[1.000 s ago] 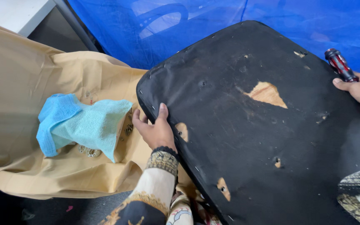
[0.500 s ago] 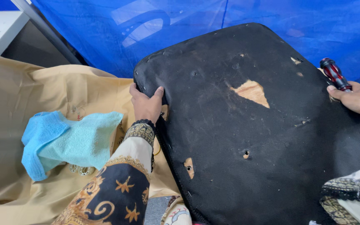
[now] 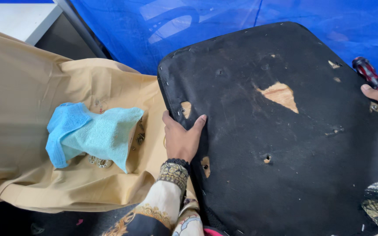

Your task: The person uses a screwdriver to remove screws from the underside of an office chair seat. They work methodically along the perimeter, unscrewing fasteners and setting them aside on a nearby cloth.

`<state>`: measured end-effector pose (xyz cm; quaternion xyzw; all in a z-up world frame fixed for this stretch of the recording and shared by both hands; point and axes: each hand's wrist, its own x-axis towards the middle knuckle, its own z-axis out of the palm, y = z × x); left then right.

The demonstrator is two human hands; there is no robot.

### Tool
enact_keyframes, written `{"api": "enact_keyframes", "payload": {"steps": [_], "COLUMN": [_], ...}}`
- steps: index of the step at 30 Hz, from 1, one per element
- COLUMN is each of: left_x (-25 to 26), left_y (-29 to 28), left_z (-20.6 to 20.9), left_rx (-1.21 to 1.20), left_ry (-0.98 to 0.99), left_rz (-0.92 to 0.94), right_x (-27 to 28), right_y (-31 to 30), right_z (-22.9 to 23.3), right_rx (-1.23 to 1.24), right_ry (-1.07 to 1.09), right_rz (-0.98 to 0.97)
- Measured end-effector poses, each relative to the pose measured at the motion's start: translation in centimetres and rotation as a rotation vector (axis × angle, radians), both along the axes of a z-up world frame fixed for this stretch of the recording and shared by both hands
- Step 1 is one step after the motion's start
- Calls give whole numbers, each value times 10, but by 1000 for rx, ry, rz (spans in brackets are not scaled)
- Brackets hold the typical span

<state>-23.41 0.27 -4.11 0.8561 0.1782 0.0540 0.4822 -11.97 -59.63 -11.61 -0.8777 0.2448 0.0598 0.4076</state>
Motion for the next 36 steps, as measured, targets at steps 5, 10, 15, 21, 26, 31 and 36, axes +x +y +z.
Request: {"api": "enact_keyframes", "payload": {"steps": [5, 10, 15, 21, 26, 31, 36], "left_x": [23, 71, 112, 144, 158, 154, 146], "left_y": [15, 41, 56, 59, 65, 70, 73], "left_z": [5, 22, 32, 11, -4, -14, -14], "left_rx": [11, 137, 90, 31, 70, -72, -47], "left_ry": [-88, -67, -42, -34, 9, 234, 311], "left_rz": [-57, -166, -265, -378, -390, -378, -274], "right_x": [-29, -79, -118, -154, -155, -158, -156], "right_y": [17, 61, 101, 133, 138, 134, 134], "right_z": [10, 34, 54, 54, 56, 47, 47], "right_rx": [-87, -233, -328, -64, 170, 624, 662], "right_ry": [43, -19, -28, 16, 85, -67, -108], "right_rz": [-61, -86, -93, -230, -374, -433, -441]}}
